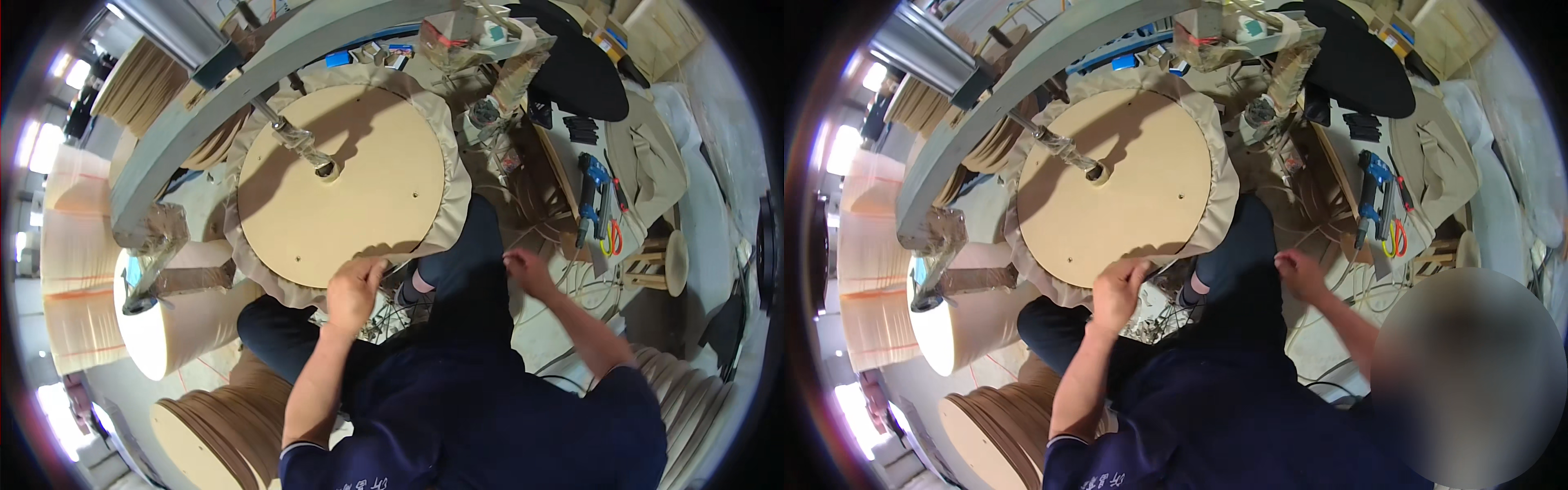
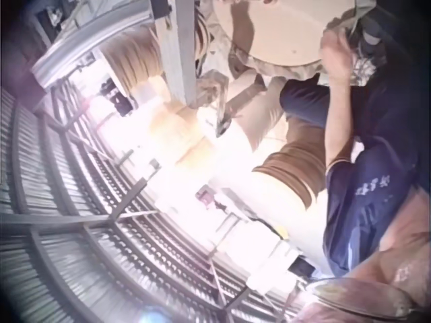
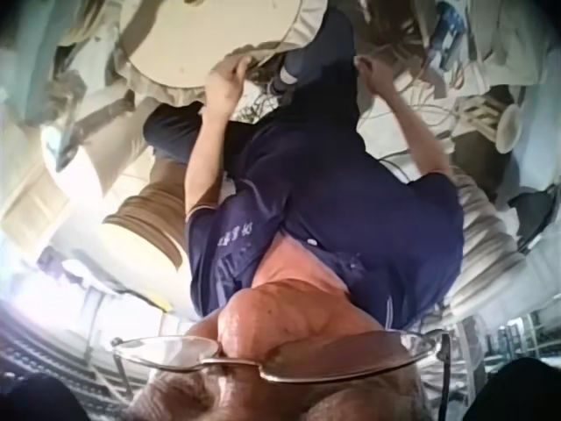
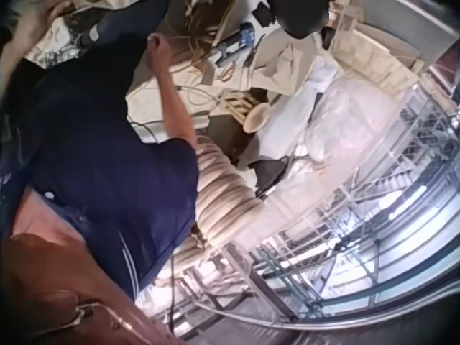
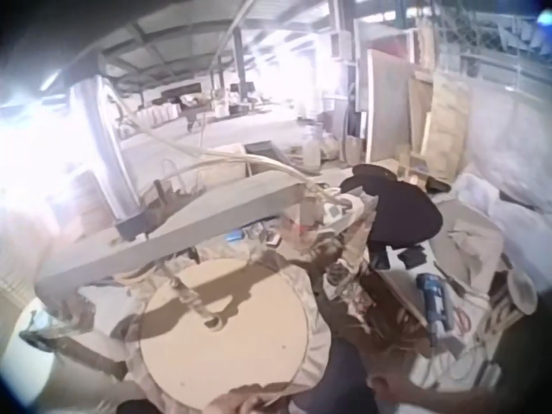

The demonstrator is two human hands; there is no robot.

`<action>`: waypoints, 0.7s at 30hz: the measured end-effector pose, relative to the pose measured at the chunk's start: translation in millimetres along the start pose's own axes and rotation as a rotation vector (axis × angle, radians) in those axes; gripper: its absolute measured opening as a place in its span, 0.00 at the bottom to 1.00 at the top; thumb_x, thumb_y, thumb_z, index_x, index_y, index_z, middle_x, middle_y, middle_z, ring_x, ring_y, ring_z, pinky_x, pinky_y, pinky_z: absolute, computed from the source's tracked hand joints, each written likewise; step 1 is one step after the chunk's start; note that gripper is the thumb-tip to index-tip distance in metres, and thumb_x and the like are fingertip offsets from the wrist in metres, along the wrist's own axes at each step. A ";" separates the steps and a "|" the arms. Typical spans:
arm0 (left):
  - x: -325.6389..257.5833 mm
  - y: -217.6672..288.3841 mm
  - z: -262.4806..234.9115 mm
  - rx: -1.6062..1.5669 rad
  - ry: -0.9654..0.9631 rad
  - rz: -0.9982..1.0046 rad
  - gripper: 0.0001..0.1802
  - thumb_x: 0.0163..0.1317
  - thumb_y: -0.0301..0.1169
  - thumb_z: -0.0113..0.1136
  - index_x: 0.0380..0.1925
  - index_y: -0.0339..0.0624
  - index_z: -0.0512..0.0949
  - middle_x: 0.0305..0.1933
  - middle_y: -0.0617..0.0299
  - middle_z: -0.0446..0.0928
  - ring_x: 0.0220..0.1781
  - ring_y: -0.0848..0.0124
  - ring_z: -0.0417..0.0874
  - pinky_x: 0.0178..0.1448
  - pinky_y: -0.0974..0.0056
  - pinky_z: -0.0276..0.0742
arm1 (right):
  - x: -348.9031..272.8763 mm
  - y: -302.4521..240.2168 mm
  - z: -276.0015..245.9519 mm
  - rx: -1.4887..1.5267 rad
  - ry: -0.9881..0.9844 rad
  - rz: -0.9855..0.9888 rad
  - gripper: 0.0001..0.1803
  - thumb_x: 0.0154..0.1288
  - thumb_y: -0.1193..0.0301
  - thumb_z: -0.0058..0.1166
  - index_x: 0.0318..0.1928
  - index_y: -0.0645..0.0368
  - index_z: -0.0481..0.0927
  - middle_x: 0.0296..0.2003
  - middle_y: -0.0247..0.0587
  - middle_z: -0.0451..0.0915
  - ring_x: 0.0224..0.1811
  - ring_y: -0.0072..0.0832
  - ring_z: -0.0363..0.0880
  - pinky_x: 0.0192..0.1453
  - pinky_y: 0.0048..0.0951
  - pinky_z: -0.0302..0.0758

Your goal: Upholster a circular furniture piece by stretching fabric and foam over a base and securing it with a pneumatic staple gun.

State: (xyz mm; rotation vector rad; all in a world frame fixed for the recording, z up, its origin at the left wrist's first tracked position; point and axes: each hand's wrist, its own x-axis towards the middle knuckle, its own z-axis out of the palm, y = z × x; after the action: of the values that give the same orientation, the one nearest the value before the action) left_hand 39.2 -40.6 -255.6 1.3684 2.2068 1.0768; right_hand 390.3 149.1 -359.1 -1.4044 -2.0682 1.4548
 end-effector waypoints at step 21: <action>43.6 -7.2 17.0 -0.079 -0.137 -0.045 0.08 0.68 0.27 0.66 0.33 0.34 0.80 0.27 0.62 0.79 0.33 0.76 0.76 0.41 0.66 0.75 | 14.0 -34.3 -55.9 0.043 0.720 0.009 0.17 0.71 0.60 0.59 0.51 0.60 0.80 0.41 0.50 0.83 0.44 0.46 0.83 0.49 0.43 0.79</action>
State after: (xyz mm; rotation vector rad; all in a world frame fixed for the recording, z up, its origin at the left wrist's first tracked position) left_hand 24.2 2.7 -267.5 1.3119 2.0653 1.0114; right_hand 400.8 192.0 -308.6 -1.6057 -1.5550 0.8007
